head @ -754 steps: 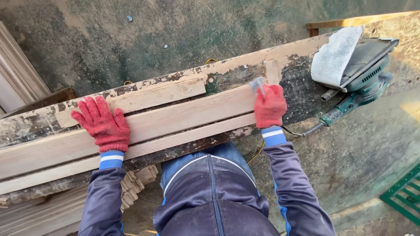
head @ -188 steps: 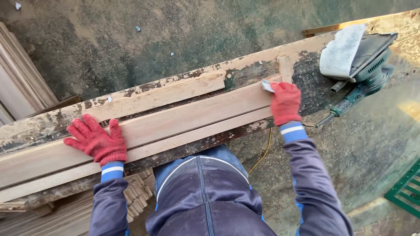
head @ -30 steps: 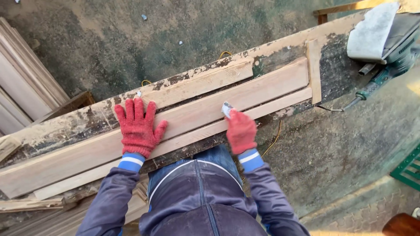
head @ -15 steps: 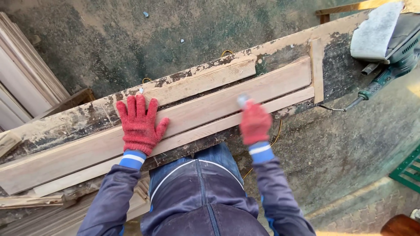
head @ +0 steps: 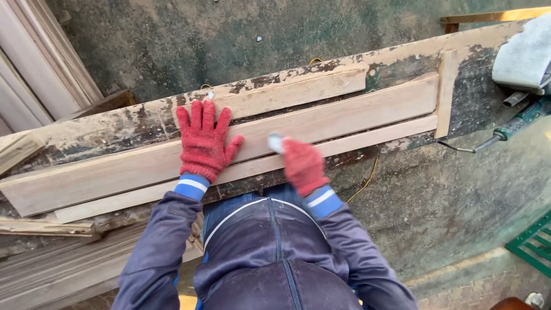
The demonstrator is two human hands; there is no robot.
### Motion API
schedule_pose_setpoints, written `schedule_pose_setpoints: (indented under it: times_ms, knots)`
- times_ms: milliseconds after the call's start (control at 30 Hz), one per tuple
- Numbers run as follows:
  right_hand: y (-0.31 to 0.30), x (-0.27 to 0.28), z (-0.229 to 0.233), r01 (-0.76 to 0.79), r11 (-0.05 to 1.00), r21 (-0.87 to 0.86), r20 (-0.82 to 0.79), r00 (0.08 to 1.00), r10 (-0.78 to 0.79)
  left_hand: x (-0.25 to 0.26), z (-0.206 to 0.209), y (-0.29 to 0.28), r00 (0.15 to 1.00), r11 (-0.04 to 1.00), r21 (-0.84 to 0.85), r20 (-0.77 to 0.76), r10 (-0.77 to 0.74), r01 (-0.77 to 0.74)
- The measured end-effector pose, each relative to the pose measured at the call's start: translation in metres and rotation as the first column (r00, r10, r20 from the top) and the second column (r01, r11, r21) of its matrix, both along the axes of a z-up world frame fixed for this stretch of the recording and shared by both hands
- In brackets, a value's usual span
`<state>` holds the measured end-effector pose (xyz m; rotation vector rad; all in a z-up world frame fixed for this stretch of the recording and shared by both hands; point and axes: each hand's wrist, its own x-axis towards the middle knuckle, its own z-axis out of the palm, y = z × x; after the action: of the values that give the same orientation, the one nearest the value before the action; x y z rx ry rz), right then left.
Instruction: Sanding a piece of wood manually using sandpaper.
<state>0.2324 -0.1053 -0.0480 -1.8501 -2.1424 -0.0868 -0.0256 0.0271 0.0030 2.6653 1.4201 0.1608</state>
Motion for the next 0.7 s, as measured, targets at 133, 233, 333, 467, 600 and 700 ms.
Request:
schedule_pose_setpoints:
  times_ms: [133,233,333,467,600,700]
  knots:
    - [-0.001,0.137,-0.021,0.166,0.984,0.062,0.296,0.938,-0.177,0.002,0.007,-0.001,0.999,0.999,-0.024,0.046,0.022,-0.021]
    - [0.000,0.179,-0.027,0.508,0.858,-0.077,0.302,0.832,-0.465,-0.009,-0.018,-0.002,0.975,1.000,0.026,0.223,0.004,-0.010]
    - [-0.001,0.138,-0.028,0.475,0.874,-0.101,0.273,0.858,-0.435,-0.055,-0.038,-0.004,0.938,0.985,0.136,0.344,0.050,-0.103]
    - [0.005,-0.021,-0.010,0.102,0.994,0.029,0.071,0.992,-0.104,-0.177,-0.041,-0.013,0.879,0.874,0.155,-0.058,0.473,-0.460]
    - [0.008,-0.121,-0.021,-0.140,0.988,-0.060,-0.248,0.961,0.121,-0.167,0.012,-0.013,0.858,0.862,-0.030,-0.109,0.501,-0.507]
    - [0.012,-0.087,-0.014,-0.186,0.980,-0.069,-0.270,0.949,0.161,-0.170,0.012,-0.010,0.828,0.828,-0.066,-0.126,0.547,-0.557]
